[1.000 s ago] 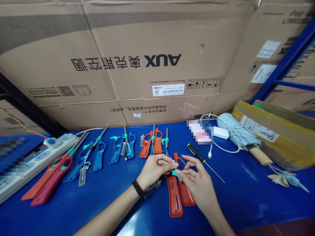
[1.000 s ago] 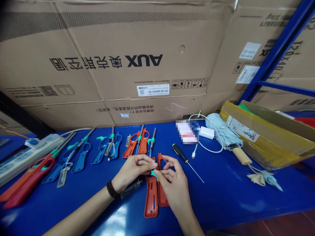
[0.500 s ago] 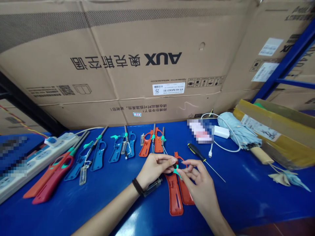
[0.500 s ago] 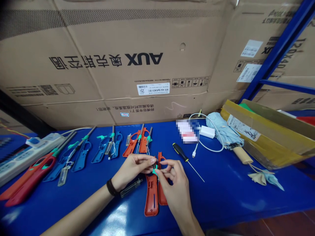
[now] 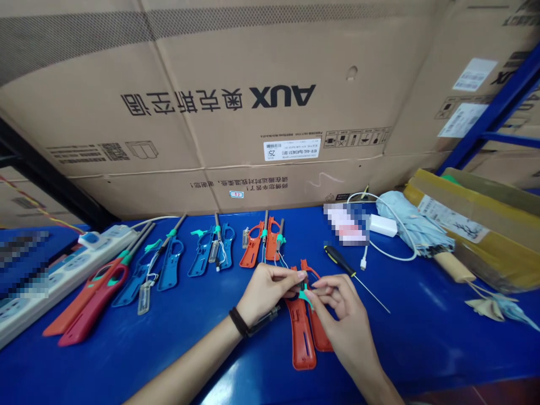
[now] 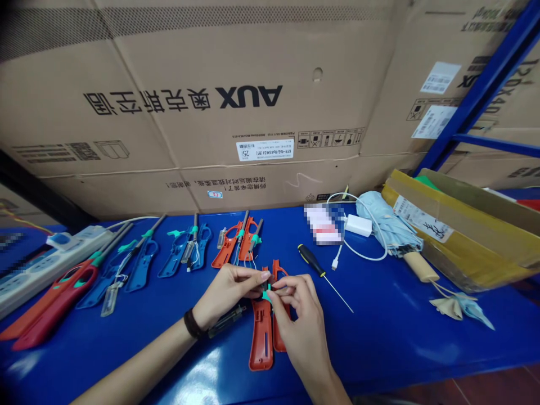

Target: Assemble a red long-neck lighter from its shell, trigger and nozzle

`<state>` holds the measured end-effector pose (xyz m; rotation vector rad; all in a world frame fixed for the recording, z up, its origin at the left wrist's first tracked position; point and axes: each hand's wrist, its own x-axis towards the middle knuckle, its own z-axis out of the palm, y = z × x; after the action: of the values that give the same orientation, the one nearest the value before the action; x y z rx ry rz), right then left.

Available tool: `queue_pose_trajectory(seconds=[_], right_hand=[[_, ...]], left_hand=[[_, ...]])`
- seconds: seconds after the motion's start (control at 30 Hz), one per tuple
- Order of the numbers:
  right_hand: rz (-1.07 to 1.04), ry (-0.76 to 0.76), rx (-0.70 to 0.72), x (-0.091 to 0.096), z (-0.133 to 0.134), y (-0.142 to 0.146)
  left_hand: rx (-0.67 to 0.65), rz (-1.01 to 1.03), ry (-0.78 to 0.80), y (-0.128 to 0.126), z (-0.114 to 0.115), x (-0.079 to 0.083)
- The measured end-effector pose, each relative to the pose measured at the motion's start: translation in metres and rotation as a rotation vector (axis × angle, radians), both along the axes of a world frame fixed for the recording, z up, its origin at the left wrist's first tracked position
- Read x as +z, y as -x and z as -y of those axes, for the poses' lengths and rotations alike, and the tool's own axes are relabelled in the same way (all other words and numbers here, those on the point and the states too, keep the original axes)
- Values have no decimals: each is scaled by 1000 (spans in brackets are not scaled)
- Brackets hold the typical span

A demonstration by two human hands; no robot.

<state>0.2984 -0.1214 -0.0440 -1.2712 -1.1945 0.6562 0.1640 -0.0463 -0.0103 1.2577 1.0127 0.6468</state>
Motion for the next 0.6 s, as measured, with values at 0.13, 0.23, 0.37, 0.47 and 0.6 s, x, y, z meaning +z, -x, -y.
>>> queue_pose_trajectory(seconds=[0.13, 0.23, 0.37, 0.47, 0.6], right_hand=[[68, -30, -14, 2, 2, 0], [102, -28, -1, 4, 2, 1], [41, -18, 20, 2, 1, 0], [-58, 20, 62, -1, -1, -1], [-108, 49, 80, -3, -1, -2]], left_hand=[[-56, -16, -72, 0, 2, 3], [-49, -52, -241, -1, 5, 6], [-60, -53, -251, -2, 5, 5], [-78, -23, -132, -1, 2, 4], [-43, -19, -18, -1, 2, 4]])
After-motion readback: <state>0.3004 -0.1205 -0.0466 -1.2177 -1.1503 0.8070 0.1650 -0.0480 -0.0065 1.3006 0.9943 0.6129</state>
